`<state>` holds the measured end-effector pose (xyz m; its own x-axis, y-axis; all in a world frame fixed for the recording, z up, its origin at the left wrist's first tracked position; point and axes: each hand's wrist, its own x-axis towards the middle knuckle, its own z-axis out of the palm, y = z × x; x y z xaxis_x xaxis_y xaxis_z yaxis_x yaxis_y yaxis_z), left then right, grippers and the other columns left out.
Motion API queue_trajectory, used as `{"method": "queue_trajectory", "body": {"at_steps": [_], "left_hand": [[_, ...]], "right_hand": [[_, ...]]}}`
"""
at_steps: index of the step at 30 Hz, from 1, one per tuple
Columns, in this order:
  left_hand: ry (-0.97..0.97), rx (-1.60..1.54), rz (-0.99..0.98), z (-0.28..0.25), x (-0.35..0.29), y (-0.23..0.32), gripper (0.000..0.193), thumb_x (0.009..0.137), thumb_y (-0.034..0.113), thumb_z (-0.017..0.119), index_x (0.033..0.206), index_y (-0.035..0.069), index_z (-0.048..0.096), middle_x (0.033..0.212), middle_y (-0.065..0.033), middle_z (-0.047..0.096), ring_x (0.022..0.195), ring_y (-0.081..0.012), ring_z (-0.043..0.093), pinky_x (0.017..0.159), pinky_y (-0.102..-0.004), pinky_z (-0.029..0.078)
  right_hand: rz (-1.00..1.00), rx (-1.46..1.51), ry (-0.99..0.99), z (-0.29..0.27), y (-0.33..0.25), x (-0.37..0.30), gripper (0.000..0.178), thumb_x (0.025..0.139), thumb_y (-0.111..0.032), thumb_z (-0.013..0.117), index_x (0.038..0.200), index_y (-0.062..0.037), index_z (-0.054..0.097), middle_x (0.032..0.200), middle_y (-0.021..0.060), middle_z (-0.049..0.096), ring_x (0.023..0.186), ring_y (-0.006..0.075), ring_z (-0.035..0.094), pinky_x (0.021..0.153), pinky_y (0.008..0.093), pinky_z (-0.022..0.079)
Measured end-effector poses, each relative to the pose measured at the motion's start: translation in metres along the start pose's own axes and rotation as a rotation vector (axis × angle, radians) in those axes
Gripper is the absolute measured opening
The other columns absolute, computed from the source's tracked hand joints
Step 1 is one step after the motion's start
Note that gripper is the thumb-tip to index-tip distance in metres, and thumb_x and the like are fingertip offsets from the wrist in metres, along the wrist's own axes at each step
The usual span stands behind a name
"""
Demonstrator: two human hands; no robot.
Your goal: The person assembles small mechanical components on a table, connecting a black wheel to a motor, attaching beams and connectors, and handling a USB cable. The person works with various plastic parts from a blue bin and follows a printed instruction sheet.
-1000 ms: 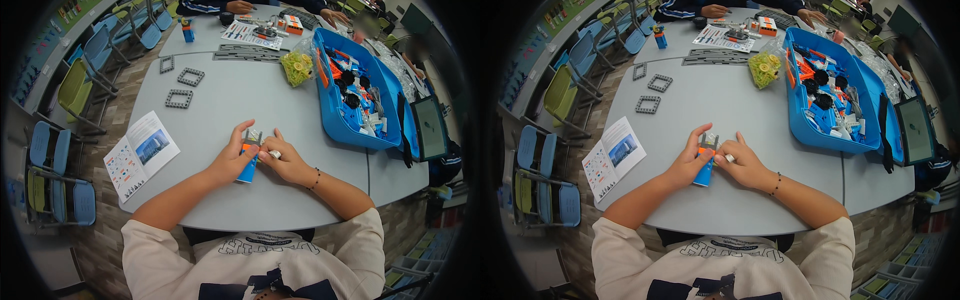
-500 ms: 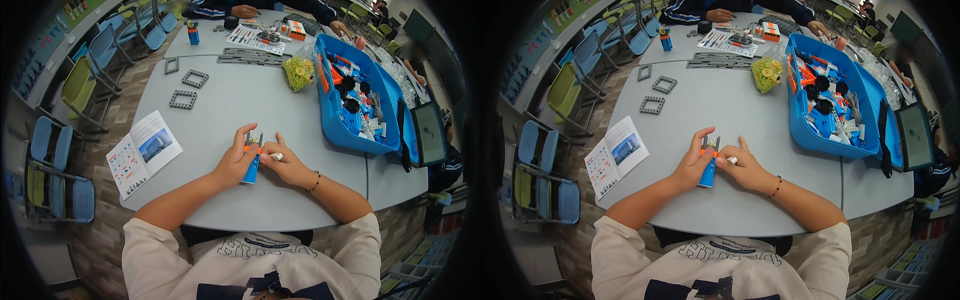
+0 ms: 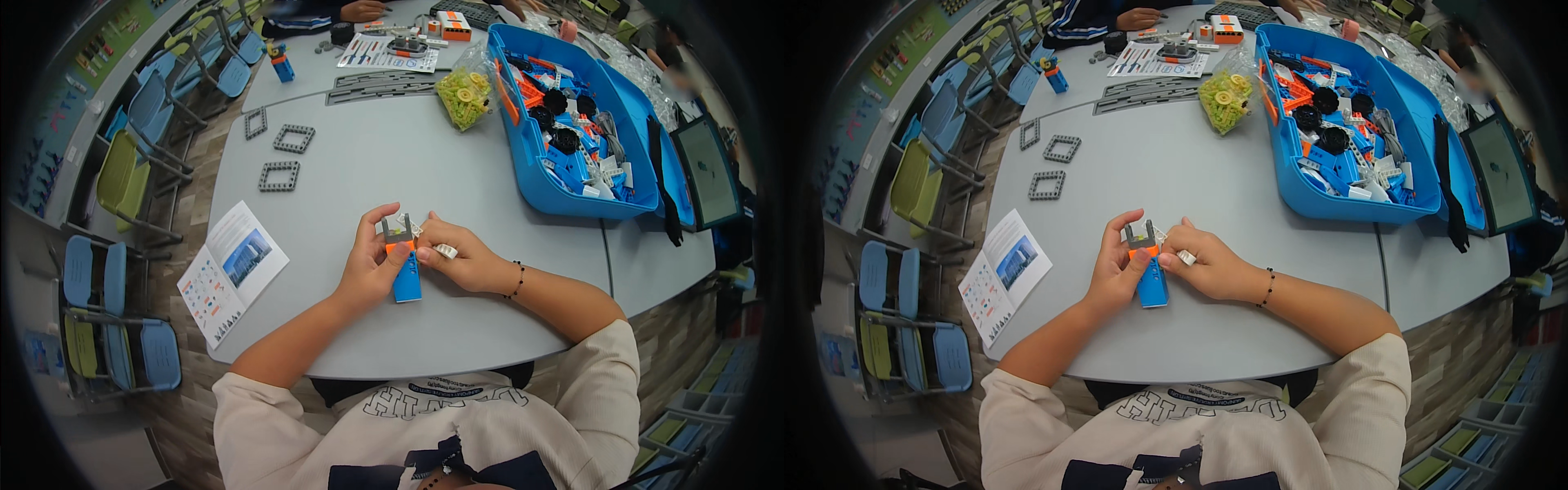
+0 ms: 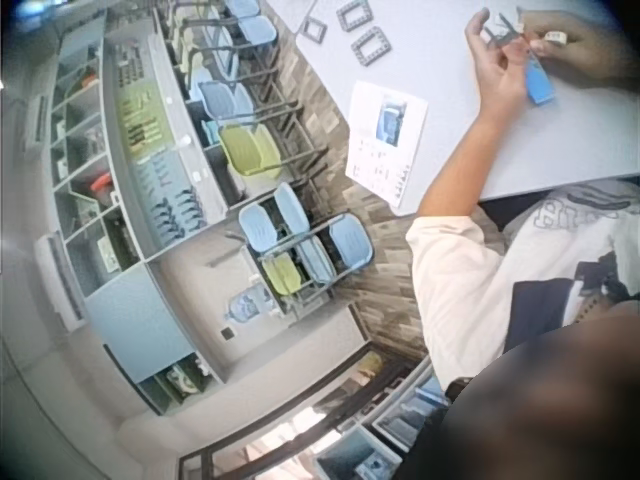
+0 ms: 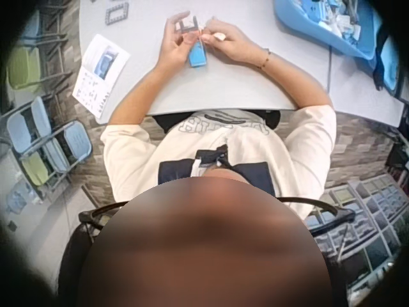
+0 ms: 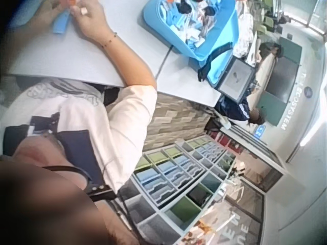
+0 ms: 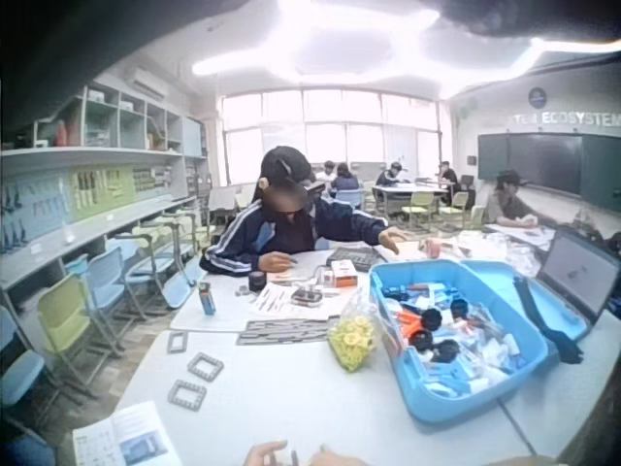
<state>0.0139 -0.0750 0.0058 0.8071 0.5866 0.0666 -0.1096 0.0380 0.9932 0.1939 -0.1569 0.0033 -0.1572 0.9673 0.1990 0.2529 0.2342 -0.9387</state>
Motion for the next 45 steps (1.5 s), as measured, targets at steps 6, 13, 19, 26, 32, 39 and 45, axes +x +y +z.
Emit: {"method": "queue_trajectory", "body": {"at_steps": [6, 13, 19, 26, 32, 39, 45], "left_hand": [[0.090, 0.069, -0.042, -0.005, -0.004, -0.004, 0.055, 0.097, 0.028, 0.051, 0.140, 0.009, 0.022, 0.101, -0.0096, 0.056, 0.092, -0.0131, 0.056, 0.082, -0.0274, 0.045], [0.260, -0.103, -0.024, -0.019, 0.010, -0.009, 0.050, 0.098, 0.026, 0.048, 0.138, 0.006, 0.027, 0.102, -0.0082, 0.052, 0.087, -0.0112, 0.055, 0.079, -0.0269, 0.048], [0.192, -0.196, -0.127, -0.021, 0.002, -0.010, 0.037, 0.098, 0.029, 0.050, 0.122, 0.001, 0.046, 0.099, -0.0067, 0.057, 0.088, -0.0130, 0.058, 0.079, -0.0289, 0.050], [-0.027, -0.057, -0.030, -0.004, -0.018, -0.013, 0.036, 0.096, 0.033, 0.054, 0.112, 0.002, 0.049, 0.099, -0.0064, 0.059, 0.087, -0.0097, 0.058, 0.076, -0.0243, 0.048], [0.085, 0.029, 0.021, 0.012, -0.025, -0.015, 0.035, 0.097, 0.036, 0.051, 0.109, 0.004, 0.046, 0.091, -0.0014, 0.054, 0.081, -0.0055, 0.050, 0.071, -0.0214, 0.043], [0.119, -0.036, -0.058, 0.019, -0.030, -0.012, 0.035, 0.097, 0.037, 0.050, 0.109, 0.004, 0.046, 0.089, 0.0007, 0.052, 0.077, -0.0043, 0.047, 0.068, -0.0209, 0.041], [0.170, -0.082, -0.131, 0.020, -0.024, -0.015, 0.037, 0.097, 0.039, 0.049, 0.110, 0.005, 0.048, 0.089, 0.0006, 0.054, 0.077, -0.0044, 0.050, 0.067, -0.0208, 0.044]], "right_hand": [[0.046, 0.002, 0.040, -0.006, 0.000, -0.001, 0.015, 0.093, -0.020, 0.055, 0.086, -0.0065, 0.055, 0.081, 0.0047, 0.055, 0.081, 0.0196, 0.056, 0.105, 0.0509, 0.028], [-0.154, -0.801, 0.197, -0.049, -0.004, 0.002, 0.023, 0.073, -0.010, 0.063, 0.095, -0.0086, 0.060, 0.097, 0.0097, 0.059, 0.086, 0.0299, 0.056, 0.078, 0.0416, 0.044], [-0.268, -0.799, 0.280, -0.037, -0.032, 0.002, 0.023, 0.075, -0.015, 0.064, 0.097, -0.0094, 0.059, 0.097, 0.0125, 0.059, 0.087, 0.0313, 0.057, 0.073, 0.0429, 0.045], [0.141, -0.469, -0.133, 0.007, -0.055, -0.011, 0.033, 0.096, -0.034, 0.043, 0.089, -0.0055, 0.057, 0.080, 0.0164, 0.060, 0.076, 0.0341, 0.059, 0.069, 0.0431, 0.046], [0.139, -0.329, 0.021, 0.021, -0.041, -0.016, 0.034, 0.099, -0.031, 0.039, 0.085, -0.0048, 0.055, 0.077, 0.0163, 0.059, 0.075, 0.0350, 0.059, 0.067, 0.0436, 0.045], [0.018, -0.547, 0.217, 0.030, -0.040, -0.008, 0.031, 0.097, -0.027, 0.040, 0.082, -0.0057, 0.057, 0.070, 0.0142, 0.060, 0.064, 0.0352, 0.059, 0.057, 0.0423, 0.046], [0.026, -0.507, 0.292, 0.035, -0.028, -0.005, 0.033, 0.096, -0.027, 0.044, 0.080, -0.0047, 0.062, 0.071, 0.0180, 0.062, 0.064, 0.0367, 0.060, 0.058, 0.0439, 0.047]]}}
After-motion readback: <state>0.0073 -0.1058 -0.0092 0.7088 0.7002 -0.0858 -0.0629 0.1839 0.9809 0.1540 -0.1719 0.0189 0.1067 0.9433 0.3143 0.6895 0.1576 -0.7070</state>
